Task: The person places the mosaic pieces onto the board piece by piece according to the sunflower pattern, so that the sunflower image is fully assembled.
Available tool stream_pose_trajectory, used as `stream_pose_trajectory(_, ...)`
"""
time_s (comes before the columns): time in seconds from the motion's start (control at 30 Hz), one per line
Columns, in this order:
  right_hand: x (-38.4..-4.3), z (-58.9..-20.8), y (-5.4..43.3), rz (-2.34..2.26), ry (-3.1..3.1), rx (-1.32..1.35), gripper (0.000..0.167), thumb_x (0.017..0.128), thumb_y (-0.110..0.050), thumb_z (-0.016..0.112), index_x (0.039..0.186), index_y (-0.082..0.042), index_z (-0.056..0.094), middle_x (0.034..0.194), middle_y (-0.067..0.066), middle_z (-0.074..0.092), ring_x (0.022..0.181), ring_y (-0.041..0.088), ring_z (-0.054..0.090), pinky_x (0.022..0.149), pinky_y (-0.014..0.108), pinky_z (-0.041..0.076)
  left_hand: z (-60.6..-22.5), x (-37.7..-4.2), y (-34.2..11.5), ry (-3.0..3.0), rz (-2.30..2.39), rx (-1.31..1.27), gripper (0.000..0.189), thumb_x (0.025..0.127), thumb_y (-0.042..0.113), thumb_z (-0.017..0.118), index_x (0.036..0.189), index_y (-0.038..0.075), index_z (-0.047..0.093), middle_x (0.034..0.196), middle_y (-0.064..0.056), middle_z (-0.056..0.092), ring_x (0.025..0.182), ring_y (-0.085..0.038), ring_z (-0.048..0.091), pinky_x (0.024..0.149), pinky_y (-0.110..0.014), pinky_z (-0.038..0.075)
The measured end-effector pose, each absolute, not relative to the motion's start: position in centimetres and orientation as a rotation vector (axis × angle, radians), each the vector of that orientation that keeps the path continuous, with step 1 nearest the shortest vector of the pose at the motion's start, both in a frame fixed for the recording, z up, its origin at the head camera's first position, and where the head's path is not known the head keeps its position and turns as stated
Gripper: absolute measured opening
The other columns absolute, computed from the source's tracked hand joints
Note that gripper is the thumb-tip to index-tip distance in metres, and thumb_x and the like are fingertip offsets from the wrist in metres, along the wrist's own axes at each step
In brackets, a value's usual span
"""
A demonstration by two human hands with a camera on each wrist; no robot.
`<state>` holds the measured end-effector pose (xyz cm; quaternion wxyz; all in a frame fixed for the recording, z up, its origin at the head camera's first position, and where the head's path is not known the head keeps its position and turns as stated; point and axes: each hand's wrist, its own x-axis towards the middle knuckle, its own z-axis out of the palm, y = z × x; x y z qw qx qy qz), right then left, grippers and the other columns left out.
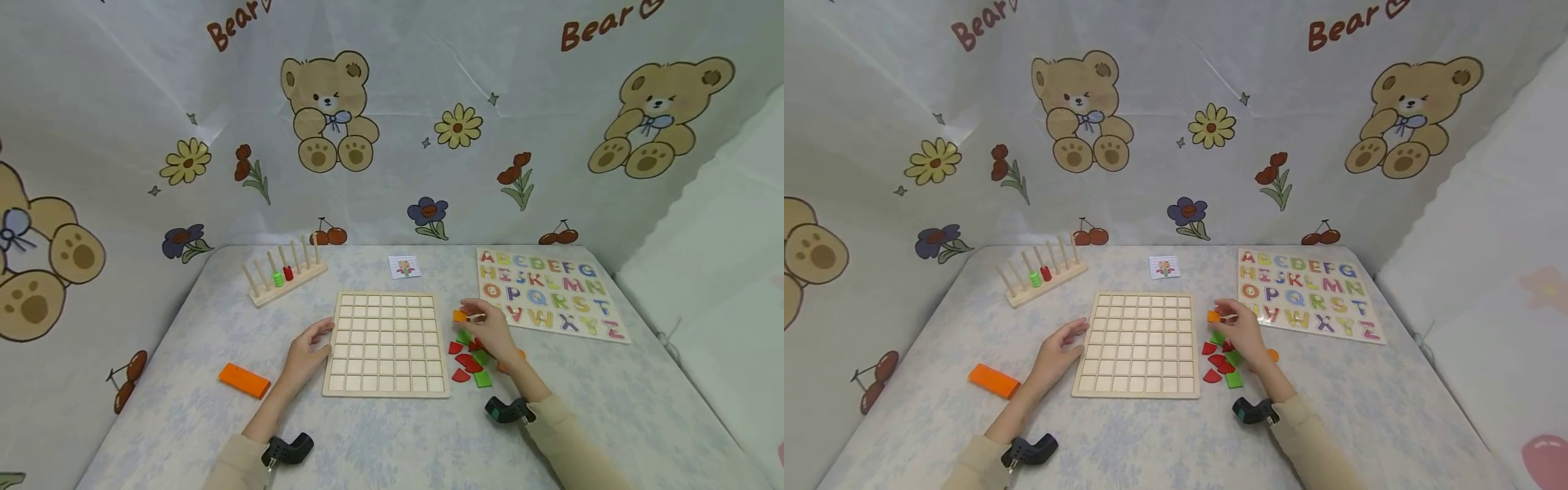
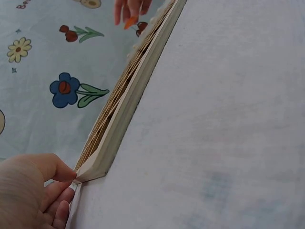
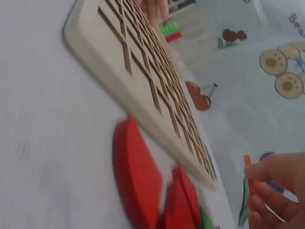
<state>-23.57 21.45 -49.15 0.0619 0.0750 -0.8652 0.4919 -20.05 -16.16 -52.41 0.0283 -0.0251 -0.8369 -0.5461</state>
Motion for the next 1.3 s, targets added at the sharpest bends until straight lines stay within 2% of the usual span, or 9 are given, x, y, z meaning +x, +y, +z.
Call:
stream_pose_trajectory(0.1, -24.5, -49.0, 17.8, 1.527, -2.606, 0.32, 0.043, 0.083, 0.002, 0.074, 0.124, 0.006, 0.064, 0.11, 0.023, 0.07, 0.101, 0.037, 0.063, 0.083, 0.034, 0.053, -52.4, -20.1, -16.2, -2.577, -1.676, -0.088, 0.054, 0.087, -0.004, 0.061, 0.139, 0.006, 0.056, 0.133, -0.012, 0.065, 0.125, -0.028, 0.056, 0.103, -0.043, 0.042)
stream_pose_trajectory(0.3, -26.1, -49.2, 12.1, 1.6, -2.62, 0.432, 0.041, 0.082, 0.006, 0.073, 0.122, 0.008, 0.064, 0.107, 0.023, 0.068, 0.097, 0.036, 0.062, 0.082, 0.033, 0.052, -52.6, -20.1, -16.3, -2.563, -1.686, -0.098, 0.054, 0.086, -0.005, 0.061, 0.139, 0.004, 0.056, 0.132, -0.013, 0.065, 0.124, -0.029, 0.056, 0.102, -0.044, 0.042)
stream_pose_trajectory(0.47, -27.1, -49.7, 9.7, 1.651, -2.594, 0.449, 0.038, 0.081, 0.01, 0.072, 0.118, 0.01, 0.065, 0.103, 0.024, 0.067, 0.092, 0.034, 0.062, 0.078, 0.028, 0.052, -52.6, -20.1, -16.2, -2.569, -1.683, -0.077, 0.052, 0.086, -0.003, 0.063, 0.138, 0.006, 0.058, 0.132, -0.01, 0.065, 0.124, -0.027, 0.056, 0.103, -0.041, 0.042)
stream_pose_trajectory(0.73, -27.9, -50.5, 8.2, 1.623, -2.629, 0.442, 0.036, 0.079, 0.012, 0.071, 0.115, 0.008, 0.066, 0.099, 0.021, 0.067, 0.082, 0.023, 0.058, 0.07, 0.023, 0.048, -52.5, -20.0, -16.1, -2.567, -1.661, -0.07, 0.052, 0.085, -0.004, 0.063, 0.136, 0.004, 0.058, 0.131, -0.012, 0.065, 0.123, -0.028, 0.057, 0.101, -0.041, 0.043)
stream_pose_trajectory(1.0, -28.1, -50.8, 7.9, 1.589, -2.618, 0.436, 0.032, 0.083, 0.008, 0.071, 0.115, 0.007, 0.067, 0.099, 0.02, 0.069, 0.089, 0.03, 0.063, 0.076, 0.031, 0.053, -52.2, -20.0, -16.0, -2.59, -1.655, -0.062, 0.051, 0.086, -0.005, 0.062, 0.136, 0.003, 0.058, 0.133, -0.013, 0.064, 0.124, -0.029, 0.056, 0.104, -0.046, 0.041)
stream_pose_trajectory(1.3, -27.5, -50.4, 8.6, 1.589, -2.596, 0.44, 0.035, 0.085, 0.007, 0.069, 0.119, 0.007, 0.066, 0.103, 0.022, 0.072, 0.09, 0.032, 0.065, 0.079, 0.034, 0.054, -52.2, -20.0, -16.0, -2.588, -1.652, -0.075, 0.051, 0.086, -0.004, 0.062, 0.136, 0.003, 0.058, 0.133, -0.013, 0.064, 0.126, -0.029, 0.056, 0.104, -0.044, 0.041)
